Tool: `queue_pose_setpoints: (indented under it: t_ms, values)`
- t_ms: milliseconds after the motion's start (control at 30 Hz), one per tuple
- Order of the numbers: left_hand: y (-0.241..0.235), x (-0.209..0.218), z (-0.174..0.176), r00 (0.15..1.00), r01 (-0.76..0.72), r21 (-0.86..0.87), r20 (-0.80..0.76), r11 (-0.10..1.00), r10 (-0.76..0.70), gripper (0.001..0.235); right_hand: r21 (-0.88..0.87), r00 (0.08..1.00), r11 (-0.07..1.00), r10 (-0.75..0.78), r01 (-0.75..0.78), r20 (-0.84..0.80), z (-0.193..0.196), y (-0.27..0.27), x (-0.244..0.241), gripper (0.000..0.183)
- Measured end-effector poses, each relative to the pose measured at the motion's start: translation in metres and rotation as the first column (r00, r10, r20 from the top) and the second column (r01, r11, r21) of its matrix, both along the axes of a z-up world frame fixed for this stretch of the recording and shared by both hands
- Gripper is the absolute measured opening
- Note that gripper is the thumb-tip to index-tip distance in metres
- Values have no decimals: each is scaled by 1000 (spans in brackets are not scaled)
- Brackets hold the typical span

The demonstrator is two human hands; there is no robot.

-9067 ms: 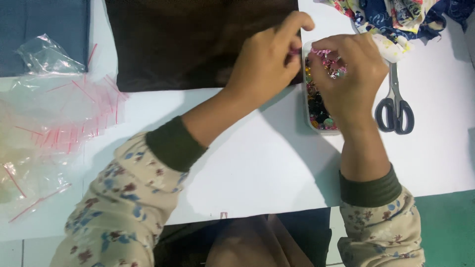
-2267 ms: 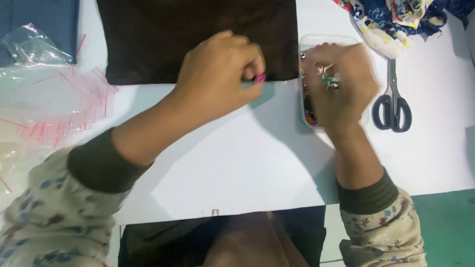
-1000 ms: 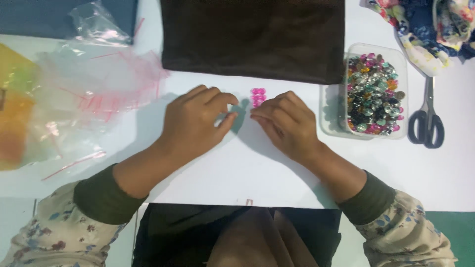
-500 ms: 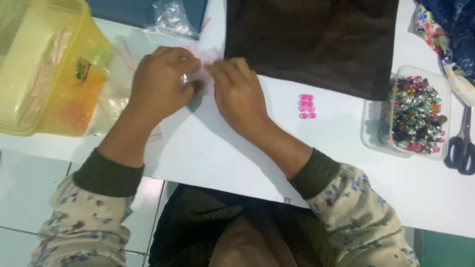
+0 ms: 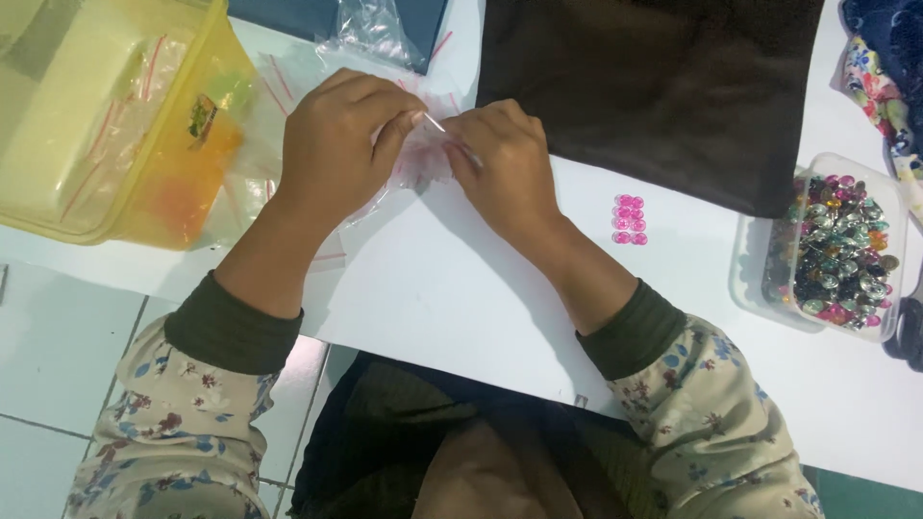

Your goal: Sorting pink buttons from a container and placing them into small plastic bags

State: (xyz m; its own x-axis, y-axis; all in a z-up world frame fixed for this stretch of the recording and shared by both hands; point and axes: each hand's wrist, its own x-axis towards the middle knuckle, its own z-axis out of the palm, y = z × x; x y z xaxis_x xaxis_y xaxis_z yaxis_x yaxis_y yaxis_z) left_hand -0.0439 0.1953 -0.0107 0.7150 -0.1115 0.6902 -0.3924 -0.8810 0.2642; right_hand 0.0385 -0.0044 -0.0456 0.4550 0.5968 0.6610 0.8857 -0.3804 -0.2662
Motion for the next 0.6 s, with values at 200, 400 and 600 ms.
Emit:
queue_pose_setpoints:
  t_ms: [200, 400, 600]
  values:
    - [-1, 2, 5, 996, 58, -143, 78, 988, -48, 17, 246, 968, 967, 125, -70, -217, 41, -9, -10, 6]
    - [-20, 2, 8, 990, 139, -259, 53, 956, -130, 15, 439, 793, 898, 274, -9, -544, 61, -27, -9, 8]
    - [-56, 10, 26, 977, 161, -275, -93, 948, -193, 24, 266, 829, 959, 223, -93, -512, 73, -60, -6, 16]
